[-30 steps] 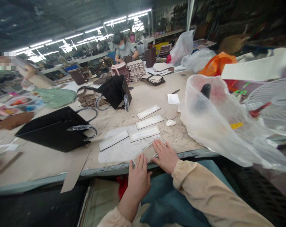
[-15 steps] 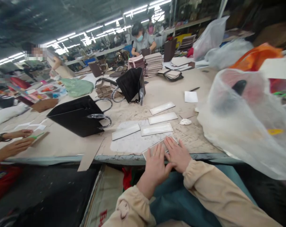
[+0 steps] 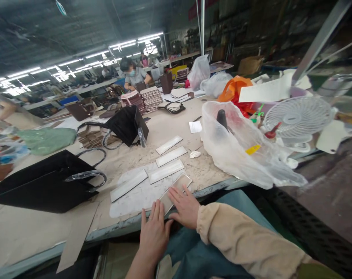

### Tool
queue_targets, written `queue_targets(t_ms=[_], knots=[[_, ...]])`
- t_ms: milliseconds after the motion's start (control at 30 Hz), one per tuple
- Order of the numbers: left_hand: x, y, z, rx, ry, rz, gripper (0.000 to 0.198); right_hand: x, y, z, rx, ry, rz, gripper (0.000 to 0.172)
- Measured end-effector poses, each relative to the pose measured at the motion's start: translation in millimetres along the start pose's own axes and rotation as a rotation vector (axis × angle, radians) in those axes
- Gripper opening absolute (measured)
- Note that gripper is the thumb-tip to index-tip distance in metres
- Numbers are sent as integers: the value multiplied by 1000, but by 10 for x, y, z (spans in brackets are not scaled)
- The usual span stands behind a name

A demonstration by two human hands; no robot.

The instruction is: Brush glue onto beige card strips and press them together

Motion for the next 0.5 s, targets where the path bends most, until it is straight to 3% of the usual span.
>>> queue_targets(t_ms=[333,500], knots=[[0,174,138,90,71,-55,49,-315,58,-41,-18,-152,22,73],[-129,267,508,-21,85,-131,49,-292,87,-16,16,-132,53,62]])
Point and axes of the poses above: each hand's wrist, its own z-axis towards the middle knuckle, its own y-axis out of the back of the hand, x = y × z, the point moved 6 cm from there along z, towards the middle knuckle, and after that the axes turned 3 degrees about -z, right-handed, at the moved point
